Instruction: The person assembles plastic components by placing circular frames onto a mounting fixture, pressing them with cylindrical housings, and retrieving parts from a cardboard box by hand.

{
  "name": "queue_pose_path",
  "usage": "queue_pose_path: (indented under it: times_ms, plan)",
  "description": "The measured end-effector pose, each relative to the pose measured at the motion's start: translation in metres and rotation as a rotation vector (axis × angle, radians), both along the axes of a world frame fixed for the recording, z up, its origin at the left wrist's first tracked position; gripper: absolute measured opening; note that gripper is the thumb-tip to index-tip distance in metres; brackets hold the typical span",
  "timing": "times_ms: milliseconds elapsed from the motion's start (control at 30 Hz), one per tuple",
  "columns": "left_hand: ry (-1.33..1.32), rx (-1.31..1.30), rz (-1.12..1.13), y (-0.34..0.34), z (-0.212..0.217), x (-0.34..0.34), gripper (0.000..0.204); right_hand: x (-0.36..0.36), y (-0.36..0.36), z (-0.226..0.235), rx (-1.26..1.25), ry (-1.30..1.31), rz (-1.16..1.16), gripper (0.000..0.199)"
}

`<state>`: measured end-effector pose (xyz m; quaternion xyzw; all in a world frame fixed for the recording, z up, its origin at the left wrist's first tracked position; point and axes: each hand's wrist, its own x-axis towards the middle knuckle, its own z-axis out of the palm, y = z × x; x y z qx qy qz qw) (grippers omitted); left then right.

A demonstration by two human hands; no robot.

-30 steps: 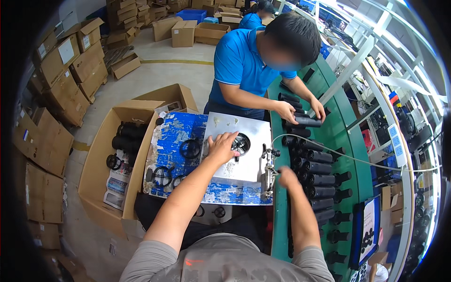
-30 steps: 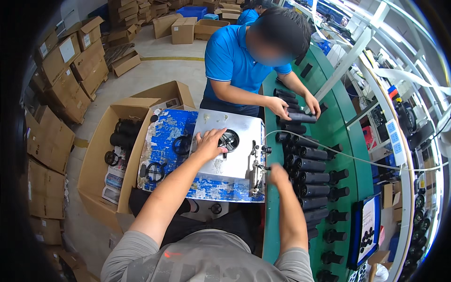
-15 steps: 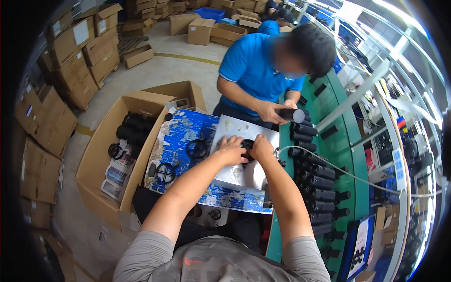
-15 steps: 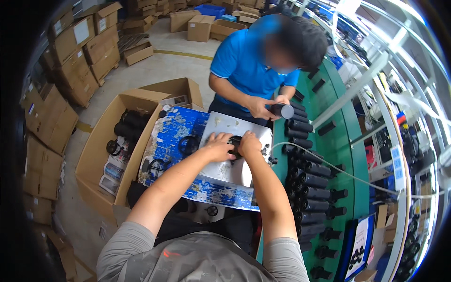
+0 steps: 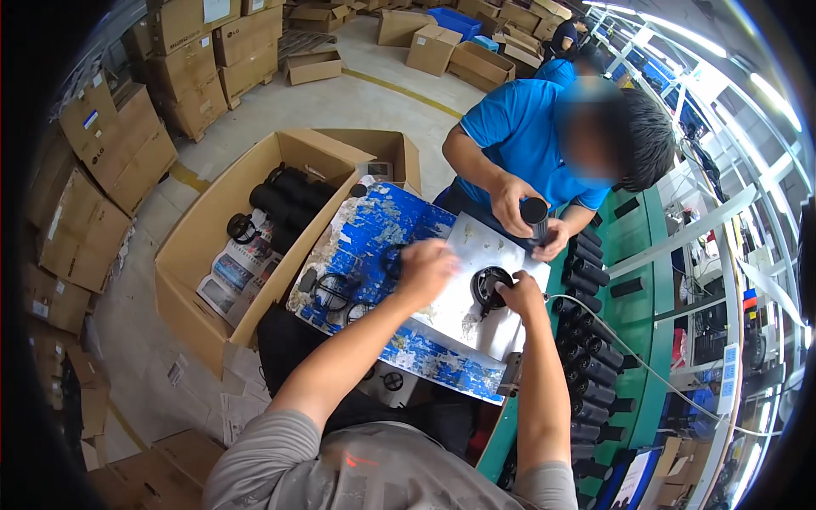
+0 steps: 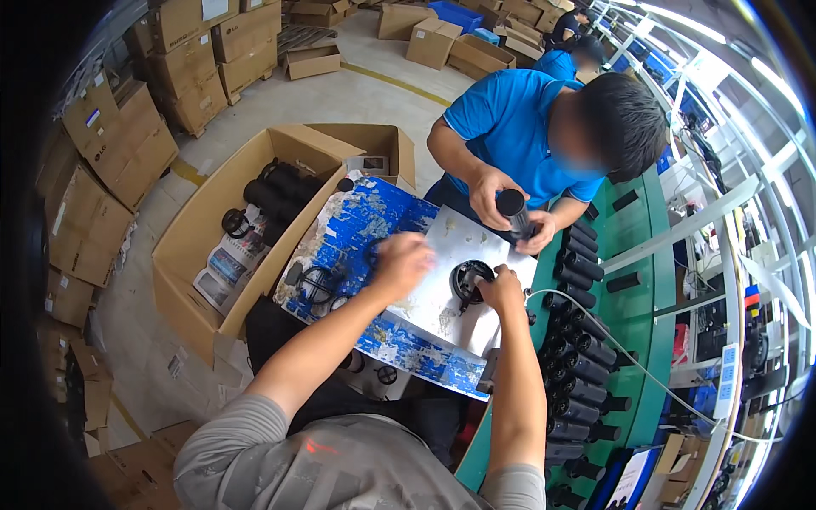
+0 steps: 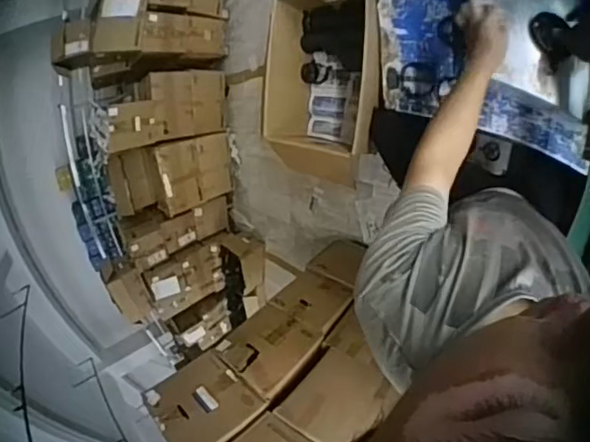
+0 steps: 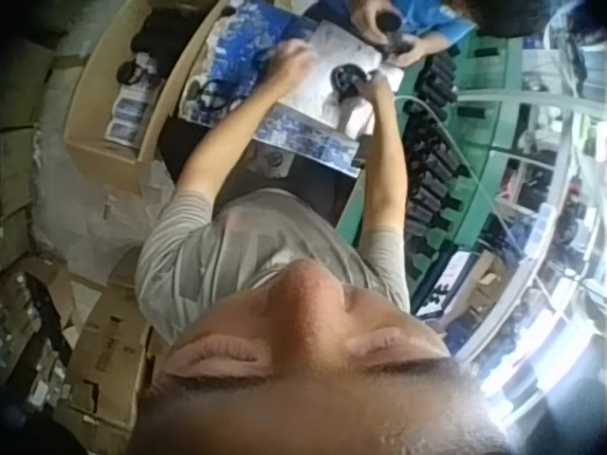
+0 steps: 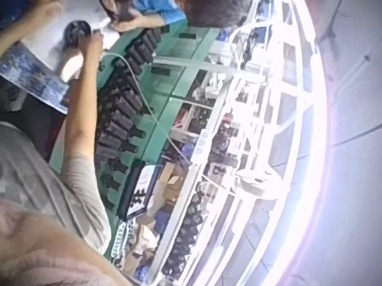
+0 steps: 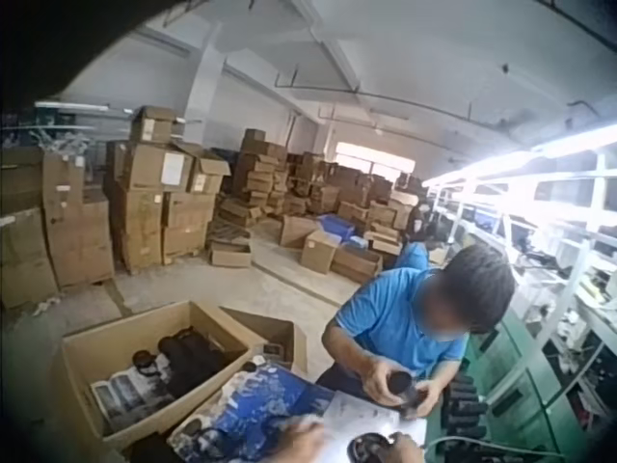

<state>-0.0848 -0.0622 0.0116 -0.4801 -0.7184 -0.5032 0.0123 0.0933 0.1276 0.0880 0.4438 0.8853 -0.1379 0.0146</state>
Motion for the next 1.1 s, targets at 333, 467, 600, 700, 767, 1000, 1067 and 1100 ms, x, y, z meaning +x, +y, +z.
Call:
queue_pose_path:
  times_ms: [333, 467, 600, 700, 767, 1000, 1067, 1100]
  plan:
    - [0.263, -0.464, 0.381, -0.082, -0.114, -0.052, 0.019, 0.119, -0.214, 0.063, -0.698, 0.586, 0.253, 0.018]
    - [0.416, -0.48, 0.209, -0.108, -0.102, -0.062, 0.015, 0.134, -0.24, 0.013, -1.017, 0.641, 0.062, 0.015]
    - [0.434, -0.4, 0.103, -0.158, -0.069, -0.062, 0.015, 0.115, -0.249, -0.005, -1.091, 0.613, 0.181, 0.017]
    - [0.44, -0.281, 0.023, -0.199, -0.037, -0.052, 0.018, 0.087, -0.242, -0.006, -1.095, 0.687, 0.215, 0.019]
    - [0.627, -0.285, -0.201, -0.237, 0.001, -0.032, 0.021, 0.06, -0.246, 0.024, -0.79, 0.686, 0.274, 0.021]
    - [0.648, -0.152, -0.662, -0.292, 0.09, 0.08, 0.026, 0.054, -0.225, -0.012, -0.814, 0.652, 0.791, 0.031]
    - [0.554, -0.115, -0.6, -0.285, 0.083, 0.092, 0.027, 0.07, -0.224, -0.024, -1.178, 0.447, 0.984, 0.034]
    - [0.458, -0.089, -0.51, -0.281, 0.078, 0.098, 0.028, 0.078, -0.222, -0.025, -1.171, 0.458, 0.962, 0.034]
